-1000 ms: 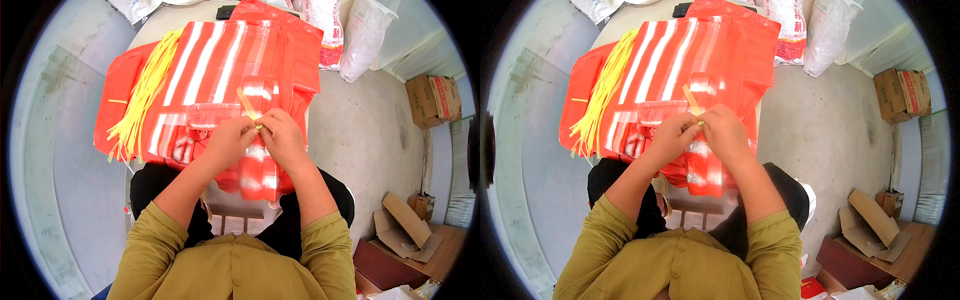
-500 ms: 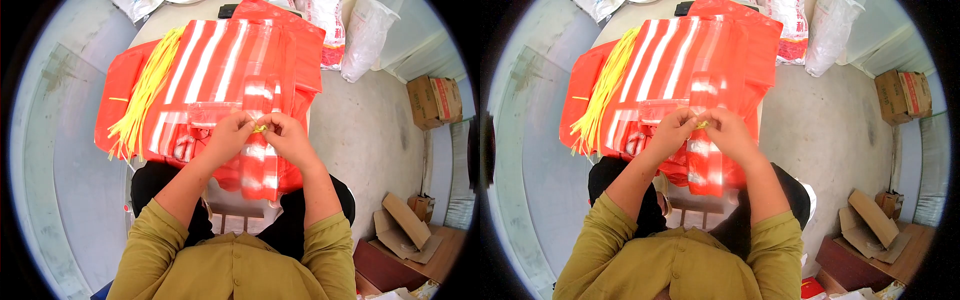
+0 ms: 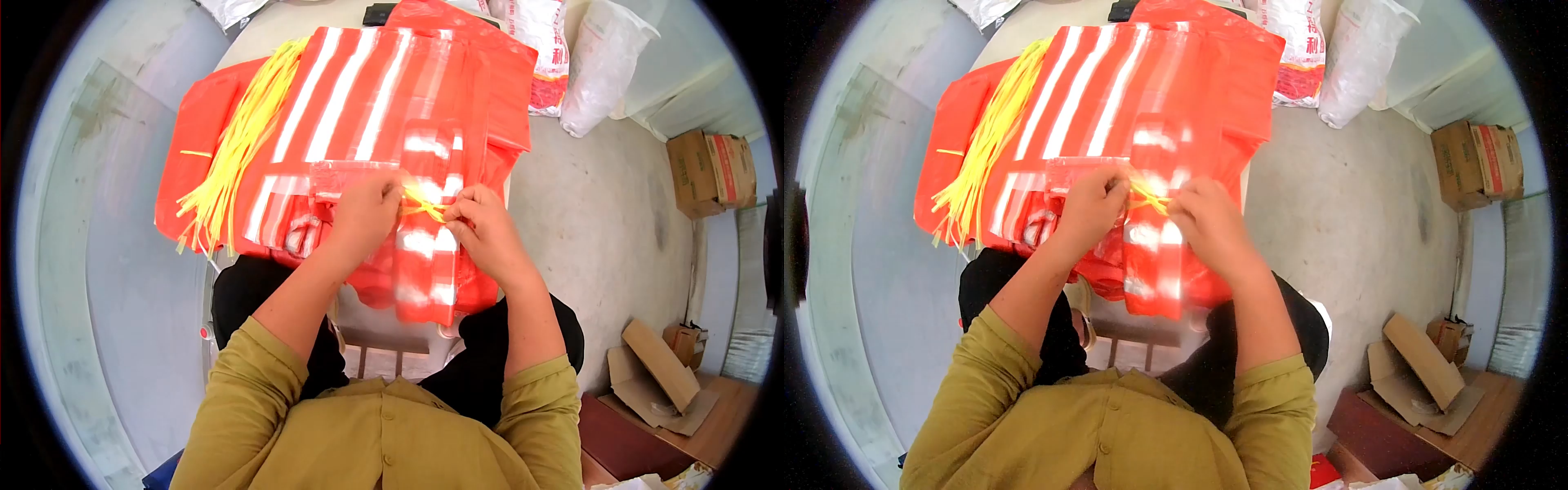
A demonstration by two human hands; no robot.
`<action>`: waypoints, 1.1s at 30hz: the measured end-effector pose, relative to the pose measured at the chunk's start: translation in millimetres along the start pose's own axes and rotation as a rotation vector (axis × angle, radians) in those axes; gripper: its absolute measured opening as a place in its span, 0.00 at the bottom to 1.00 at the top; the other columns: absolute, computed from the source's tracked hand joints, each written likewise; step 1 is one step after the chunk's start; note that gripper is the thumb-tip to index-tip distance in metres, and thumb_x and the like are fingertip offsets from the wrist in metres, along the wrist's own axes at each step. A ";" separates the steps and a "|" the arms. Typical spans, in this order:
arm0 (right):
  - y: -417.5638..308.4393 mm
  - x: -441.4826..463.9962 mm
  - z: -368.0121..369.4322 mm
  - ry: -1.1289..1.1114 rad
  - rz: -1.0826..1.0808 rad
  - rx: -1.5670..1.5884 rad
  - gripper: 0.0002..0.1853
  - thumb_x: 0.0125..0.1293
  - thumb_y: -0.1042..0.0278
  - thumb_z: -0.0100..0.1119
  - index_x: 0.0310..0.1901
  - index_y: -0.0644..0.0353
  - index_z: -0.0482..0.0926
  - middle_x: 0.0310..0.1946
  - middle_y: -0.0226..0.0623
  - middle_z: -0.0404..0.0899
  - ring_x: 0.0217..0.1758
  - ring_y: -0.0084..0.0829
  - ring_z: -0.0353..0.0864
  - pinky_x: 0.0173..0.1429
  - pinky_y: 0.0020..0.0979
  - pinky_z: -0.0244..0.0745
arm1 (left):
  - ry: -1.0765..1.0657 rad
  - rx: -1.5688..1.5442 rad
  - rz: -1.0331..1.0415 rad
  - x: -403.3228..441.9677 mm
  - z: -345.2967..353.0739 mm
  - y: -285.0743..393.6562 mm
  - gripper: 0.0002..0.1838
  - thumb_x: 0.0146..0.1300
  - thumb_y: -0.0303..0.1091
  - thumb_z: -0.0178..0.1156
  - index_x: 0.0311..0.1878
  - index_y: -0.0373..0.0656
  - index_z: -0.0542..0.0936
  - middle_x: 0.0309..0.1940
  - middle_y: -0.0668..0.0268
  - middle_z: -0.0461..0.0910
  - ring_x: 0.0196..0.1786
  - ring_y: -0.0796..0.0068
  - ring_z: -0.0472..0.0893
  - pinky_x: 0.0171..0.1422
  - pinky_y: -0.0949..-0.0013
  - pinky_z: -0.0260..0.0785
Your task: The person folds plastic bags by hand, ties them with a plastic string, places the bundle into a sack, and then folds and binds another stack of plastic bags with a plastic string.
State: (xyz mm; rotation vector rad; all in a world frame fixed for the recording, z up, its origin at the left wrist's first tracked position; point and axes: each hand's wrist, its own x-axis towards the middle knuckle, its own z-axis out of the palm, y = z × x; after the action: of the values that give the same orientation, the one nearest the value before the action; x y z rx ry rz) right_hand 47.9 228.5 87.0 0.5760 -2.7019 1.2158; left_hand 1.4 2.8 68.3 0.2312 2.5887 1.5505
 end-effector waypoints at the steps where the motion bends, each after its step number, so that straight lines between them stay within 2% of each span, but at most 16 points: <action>1: -2.9 -2.7 -2.3 0.015 0.079 0.045 0.09 0.69 0.71 0.64 0.47 0.62 0.81 0.43 0.43 0.78 0.47 0.47 0.80 0.54 0.42 0.76 | 0.049 -0.017 0.005 -0.7 0.8 0.6 0.08 0.75 0.31 0.61 0.41 0.36 0.80 0.29 0.67 0.79 0.33 0.78 0.78 0.39 0.69 0.72; 3: -11.3 -5.8 -7.4 0.051 0.238 0.134 0.14 0.71 0.68 0.63 0.55 0.62 0.81 0.44 0.45 0.80 0.47 0.47 0.82 0.55 0.42 0.77 | 0.145 -0.050 0.019 -1.7 0.9 1.5 0.07 0.74 0.30 0.62 0.41 0.36 0.80 0.32 0.67 0.80 0.34 0.77 0.79 0.41 0.68 0.73; 6: -6.1 -8.2 -4.1 0.001 0.441 0.173 0.23 0.73 0.64 0.63 0.67 0.60 0.76 0.45 0.48 0.83 0.47 0.46 0.85 0.55 0.42 0.79 | -0.010 -0.109 -0.031 -12.1 -7.1 4.5 0.07 0.72 0.30 0.64 0.46 0.36 0.81 0.38 0.65 0.81 0.39 0.74 0.81 0.44 0.69 0.74; 9: -7.3 -8.6 0.3 -0.085 0.450 0.134 0.29 0.73 0.62 0.63 0.72 0.60 0.70 0.44 0.50 0.84 0.48 0.44 0.86 0.55 0.41 0.79 | -0.174 0.046 0.087 -27.2 -11.1 4.1 0.11 0.73 0.32 0.66 0.52 0.36 0.82 0.45 0.63 0.82 0.45 0.74 0.82 0.48 0.69 0.76; 12: -12.8 -3.1 -0.8 -0.098 0.514 0.174 0.32 0.72 0.64 0.63 0.74 0.62 0.66 0.42 0.50 0.84 0.47 0.41 0.86 0.54 0.39 0.80 | -0.183 -0.028 0.039 -35.5 -7.1 -0.3 0.13 0.73 0.33 0.67 0.54 0.36 0.82 0.51 0.64 0.81 0.50 0.73 0.83 0.54 0.68 0.77; 15: -17.5 2.1 0.0 -0.037 0.547 0.247 0.32 0.75 0.74 0.61 0.77 0.63 0.61 0.42 0.38 0.81 0.43 0.26 0.83 0.47 0.31 0.78 | -0.219 -0.169 -0.014 -36.7 -7.5 -8.2 0.17 0.79 0.41 0.60 0.60 0.40 0.81 0.57 0.64 0.80 0.53 0.71 0.82 0.59 0.65 0.77; 18: -38.3 1.5 13.7 0.000 0.440 0.563 0.31 0.76 0.75 0.60 0.76 0.63 0.62 0.45 0.36 0.81 0.44 0.24 0.81 0.49 0.29 0.78 | -0.332 -0.484 -0.298 -37.5 -22.8 1.8 0.24 0.84 0.51 0.52 0.69 0.43 0.76 0.61 0.62 0.80 0.58 0.69 0.83 0.64 0.61 0.77; 21: -66.0 5.5 26.8 -0.031 0.287 0.959 0.26 0.76 0.75 0.60 0.73 0.63 0.67 0.45 0.33 0.78 0.44 0.23 0.80 0.52 0.28 0.78 | -0.280 -1.100 -0.643 -49.0 -33.0 26.0 0.24 0.83 0.53 0.53 0.67 0.43 0.79 0.57 0.61 0.83 0.55 0.70 0.85 0.61 0.62 0.80; 22: -65.0 9.0 25.5 -0.005 0.366 0.840 0.23 0.77 0.74 0.61 0.70 0.64 0.70 0.49 0.35 0.80 0.47 0.25 0.80 0.55 0.29 0.79 | -0.380 -1.188 -0.708 -47.0 -33.3 8.0 0.24 0.82 0.50 0.55 0.69 0.43 0.76 0.58 0.61 0.84 0.59 0.69 0.85 0.62 0.60 0.81; 25: -35.1 14.1 23.8 0.153 0.309 0.260 0.21 0.78 0.72 0.61 0.68 0.66 0.72 0.57 0.39 0.81 0.52 0.26 0.82 0.56 0.28 0.79 | -0.421 -1.039 -0.630 -47.3 -30.3 -2.7 0.23 0.82 0.47 0.55 0.70 0.43 0.75 0.60 0.61 0.83 0.59 0.68 0.85 0.61 0.58 0.81; 26: -31.0 15.9 19.8 0.098 0.359 0.164 0.29 0.77 0.69 0.63 0.74 0.65 0.67 0.62 0.44 0.80 0.57 0.28 0.81 0.57 0.30 0.79 | -0.407 -1.088 -0.633 -47.3 -30.5 -3.6 0.22 0.82 0.44 0.57 0.71 0.42 0.74 0.60 0.61 0.83 0.58 0.68 0.85 0.62 0.58 0.81; 29: -42.9 20.6 21.9 0.069 0.547 0.476 0.40 0.74 0.70 0.67 0.81 0.62 0.56 0.59 0.45 0.80 0.57 0.29 0.81 0.57 0.31 0.80 | -0.362 -1.107 -0.628 -45.3 -31.1 -1.3 0.23 0.82 0.43 0.57 0.71 0.41 0.73 0.60 0.61 0.83 0.58 0.68 0.85 0.62 0.57 0.81; 32: -29.0 18.3 35.6 0.096 0.529 0.791 0.49 0.71 0.72 0.69 0.85 0.59 0.45 0.59 0.48 0.80 0.56 0.31 0.82 0.59 0.33 0.80 | -0.366 -1.076 -0.602 -43.6 -33.6 10.0 0.24 0.82 0.43 0.57 0.74 0.43 0.70 0.63 0.61 0.81 0.61 0.68 0.83 0.64 0.57 0.80; 33: -30.2 19.6 35.3 0.116 0.474 0.806 0.49 0.71 0.73 0.68 0.85 0.59 0.45 0.59 0.47 0.80 0.55 0.30 0.82 0.58 0.33 0.80 | -0.355 -1.064 -0.602 -42.8 -32.9 11.2 0.25 0.82 0.43 0.56 0.74 0.43 0.69 0.64 0.60 0.80 0.62 0.68 0.82 0.64 0.57 0.80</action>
State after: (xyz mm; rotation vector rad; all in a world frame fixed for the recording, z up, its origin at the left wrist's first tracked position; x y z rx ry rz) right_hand 43.1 178.4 89.5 -0.1067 -2.2240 2.3857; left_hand 38.4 -28.6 94.5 -0.3150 1.1410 2.0704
